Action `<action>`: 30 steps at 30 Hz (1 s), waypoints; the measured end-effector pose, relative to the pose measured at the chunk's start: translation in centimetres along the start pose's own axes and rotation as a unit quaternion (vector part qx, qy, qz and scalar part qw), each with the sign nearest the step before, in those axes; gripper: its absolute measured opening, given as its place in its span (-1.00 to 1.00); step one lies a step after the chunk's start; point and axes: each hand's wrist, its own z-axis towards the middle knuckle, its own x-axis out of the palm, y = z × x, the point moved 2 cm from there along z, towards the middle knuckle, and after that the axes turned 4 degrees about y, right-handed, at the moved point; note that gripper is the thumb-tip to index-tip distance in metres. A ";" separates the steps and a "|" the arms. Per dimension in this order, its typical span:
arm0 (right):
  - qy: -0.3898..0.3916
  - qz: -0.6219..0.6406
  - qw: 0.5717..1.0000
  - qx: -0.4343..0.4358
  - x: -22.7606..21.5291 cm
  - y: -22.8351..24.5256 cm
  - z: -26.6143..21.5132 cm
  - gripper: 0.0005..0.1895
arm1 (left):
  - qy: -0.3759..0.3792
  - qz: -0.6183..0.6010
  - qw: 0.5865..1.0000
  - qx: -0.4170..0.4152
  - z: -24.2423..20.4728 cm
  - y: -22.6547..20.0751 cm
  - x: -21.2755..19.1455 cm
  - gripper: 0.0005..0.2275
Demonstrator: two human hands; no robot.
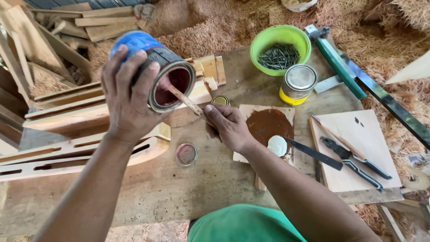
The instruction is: The person opens several paint cans and uses a wooden stick to scoop and mix different colored substances on a small wooden board. They repeatedly stir the mixture to blend the colors into a uniform paste.
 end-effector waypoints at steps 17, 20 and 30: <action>-0.124 -0.397 0.872 -0.259 3.7 9.0 3.4 -0.71 | 0.049 0.104 0.993 0.026 4.5 2.9 -3.9 -0.35; -0.146 -0.408 0.860 -0.269 3.5 9.0 2.9 -0.75 | 0.049 0.129 0.990 0.033 3.7 2.8 -3.2 -0.34; -0.164 -0.450 0.825 -0.301 2.1 6.5 0.9 -0.82 | 0.051 0.106 0.993 0.008 1.4 0.5 -1.8 -0.30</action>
